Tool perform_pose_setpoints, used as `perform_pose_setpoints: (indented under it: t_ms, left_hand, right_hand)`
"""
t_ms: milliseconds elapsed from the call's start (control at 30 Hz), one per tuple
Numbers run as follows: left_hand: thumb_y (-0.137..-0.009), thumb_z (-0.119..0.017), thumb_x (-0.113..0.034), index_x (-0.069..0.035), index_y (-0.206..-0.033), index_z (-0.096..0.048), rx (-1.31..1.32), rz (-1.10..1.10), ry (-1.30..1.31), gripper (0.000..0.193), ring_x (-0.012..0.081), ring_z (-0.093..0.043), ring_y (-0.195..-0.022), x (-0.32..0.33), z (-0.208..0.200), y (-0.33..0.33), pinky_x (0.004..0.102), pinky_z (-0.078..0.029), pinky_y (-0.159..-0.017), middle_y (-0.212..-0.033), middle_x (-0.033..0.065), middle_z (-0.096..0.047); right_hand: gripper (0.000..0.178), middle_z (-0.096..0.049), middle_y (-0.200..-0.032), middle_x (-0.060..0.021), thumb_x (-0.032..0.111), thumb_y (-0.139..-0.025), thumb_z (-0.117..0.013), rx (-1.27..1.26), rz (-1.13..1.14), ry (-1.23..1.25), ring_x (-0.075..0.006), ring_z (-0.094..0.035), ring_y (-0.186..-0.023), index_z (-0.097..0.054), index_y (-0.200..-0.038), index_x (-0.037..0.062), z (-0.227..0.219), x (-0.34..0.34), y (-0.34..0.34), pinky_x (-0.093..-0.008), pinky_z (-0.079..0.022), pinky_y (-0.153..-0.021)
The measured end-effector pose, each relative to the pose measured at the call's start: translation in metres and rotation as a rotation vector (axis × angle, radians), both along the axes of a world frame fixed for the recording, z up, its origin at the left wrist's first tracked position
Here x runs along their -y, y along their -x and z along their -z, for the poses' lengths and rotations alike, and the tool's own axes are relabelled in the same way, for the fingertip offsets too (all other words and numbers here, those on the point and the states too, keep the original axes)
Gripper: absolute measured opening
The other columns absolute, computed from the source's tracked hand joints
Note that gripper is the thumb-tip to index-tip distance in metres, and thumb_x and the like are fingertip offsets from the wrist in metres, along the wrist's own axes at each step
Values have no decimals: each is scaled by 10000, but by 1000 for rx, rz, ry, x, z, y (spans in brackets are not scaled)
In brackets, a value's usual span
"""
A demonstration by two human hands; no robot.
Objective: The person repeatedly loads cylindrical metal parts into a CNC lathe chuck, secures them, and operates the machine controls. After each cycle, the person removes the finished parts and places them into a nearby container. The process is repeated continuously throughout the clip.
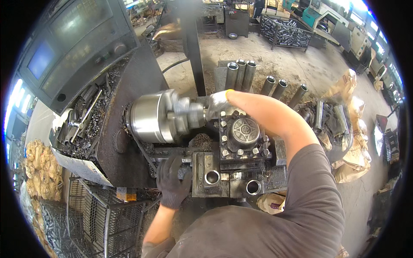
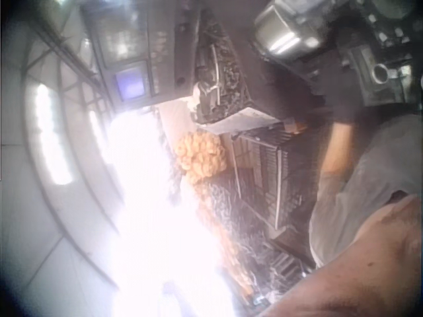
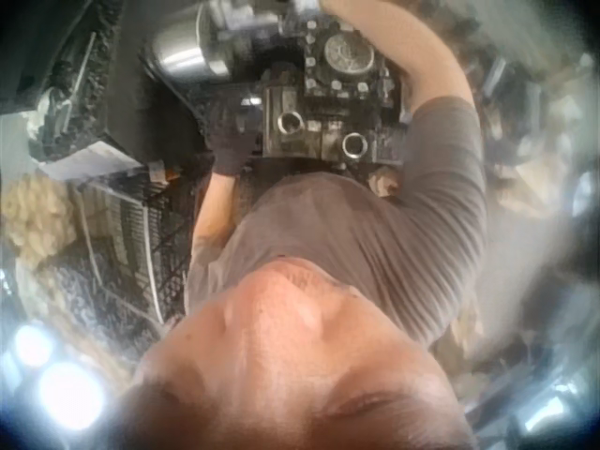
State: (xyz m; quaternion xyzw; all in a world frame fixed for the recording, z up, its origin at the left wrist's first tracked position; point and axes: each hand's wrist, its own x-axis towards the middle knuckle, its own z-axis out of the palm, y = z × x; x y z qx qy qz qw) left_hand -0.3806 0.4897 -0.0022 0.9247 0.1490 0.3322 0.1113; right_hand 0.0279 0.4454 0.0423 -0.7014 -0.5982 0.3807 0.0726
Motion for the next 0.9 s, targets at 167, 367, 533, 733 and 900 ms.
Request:
perform_pose_setpoints:
  t_ms: [167,367,533,733,900]
  left_hand:
    - [-799,-830,-345,-84,-1420,-607,-32,218,-323,710,393,-526,-1413,-21,-66,-108,612,-324,-1259,-1527,202,-545]
    - [-714,-905,-364,-89,-1567,-483,-330,249,-464,991,369,-440,-1504,-26,-67,-183,566,-231,-1311,-1566,180,-525]
    - [-741,-851,-348,-86,-1423,-645,-299,257,-464,759,349,-480,-1491,-34,-48,-217,554,-207,-1322,-1478,161,-622]
    - [-811,-818,-387,-199,-1447,-647,-556,-8,-585,685,337,-396,-1561,-26,-28,-244,588,-71,-1339,-1561,162,-563]
    - [-874,-805,-407,-204,-1462,-640,-425,114,-471,644,353,-375,-1570,-32,-37,-203,556,-160,-1331,-1634,151,-501]
  right_hand:
    - [421,-811,-952,-105,331,-755,-895,184,100,-31,-176,-731,-782,-801,-1061,58,18,-9,19,-378,-575,-688]
    - [315,-781,-1204,-143,95,-1003,-635,-529,245,489,-260,-764,-1007,-729,-1300,48,8,-2,-30,-371,-648,-855]
    - [346,-697,-1367,-111,56,-1026,-585,-280,-383,-128,-250,-745,-1068,-726,-1342,57,7,7,-40,-344,-644,-913]
    - [422,-668,-1475,-141,43,-912,-732,309,-341,-208,-317,-635,-1349,-767,-1310,178,16,120,-72,-414,-549,-1146]
    - [575,-747,-1001,-76,337,-883,-741,-139,1042,-197,-122,-692,-833,-699,-1348,2,-3,329,-27,-289,-605,-699]
